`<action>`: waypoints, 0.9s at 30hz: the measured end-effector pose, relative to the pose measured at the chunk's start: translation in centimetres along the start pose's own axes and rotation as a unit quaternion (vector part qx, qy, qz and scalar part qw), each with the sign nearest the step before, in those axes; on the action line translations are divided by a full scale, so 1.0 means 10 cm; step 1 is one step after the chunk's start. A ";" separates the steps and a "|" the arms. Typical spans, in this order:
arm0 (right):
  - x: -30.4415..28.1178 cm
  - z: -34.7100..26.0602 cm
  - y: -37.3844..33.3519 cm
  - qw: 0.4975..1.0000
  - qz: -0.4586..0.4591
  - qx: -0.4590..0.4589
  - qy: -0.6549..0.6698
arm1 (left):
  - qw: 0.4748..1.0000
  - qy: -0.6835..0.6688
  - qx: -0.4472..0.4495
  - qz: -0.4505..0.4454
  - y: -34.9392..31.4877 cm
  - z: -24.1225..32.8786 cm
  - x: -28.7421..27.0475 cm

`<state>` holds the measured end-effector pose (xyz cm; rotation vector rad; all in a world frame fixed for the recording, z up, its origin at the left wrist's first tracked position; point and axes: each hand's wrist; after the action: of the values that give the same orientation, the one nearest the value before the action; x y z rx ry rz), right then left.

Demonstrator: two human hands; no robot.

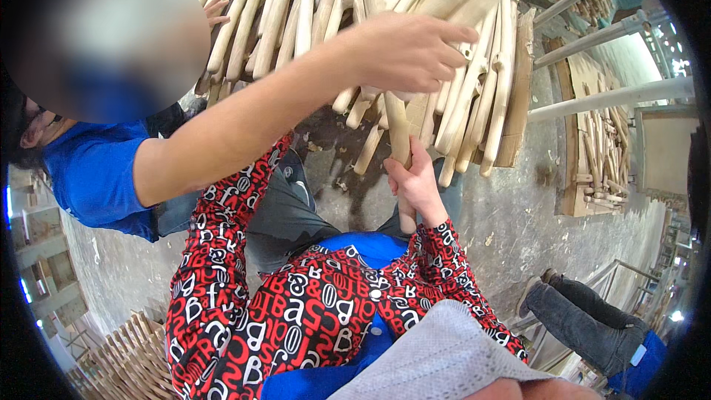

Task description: The person sits on the floor and smooths wooden handles by hand, picking them up one at a time from a pile, rubbing the surface, and placing them back. Another person works alongside doing the same.

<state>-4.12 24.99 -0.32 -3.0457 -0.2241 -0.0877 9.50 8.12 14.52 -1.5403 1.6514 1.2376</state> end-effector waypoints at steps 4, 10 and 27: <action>0.12 -0.03 0.04 1.000 -0.021 0.017 -0.011 | 0.991 -0.043 -0.027 0.121 0.33 0.25 0.31; 0.18 0.01 0.04 0.998 -0.029 0.030 0.049 | 0.853 -0.322 -0.402 0.085 -0.82 0.36 0.58; 0.04 0.12 -0.02 0.992 0.009 0.003 -0.128 | 0.770 -0.283 -0.568 -0.062 -0.84 0.76 1.23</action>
<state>-3.66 25.41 -1.48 -3.0444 -0.2139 0.3061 13.90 10.07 -1.43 -1.5103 0.2881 2.5260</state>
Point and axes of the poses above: each hand's wrist, its own y-axis towards the middle knuckle, its own x-axis out of the palm, z = x × y, and after that the axes turned 14 degrees about -x, right-handed
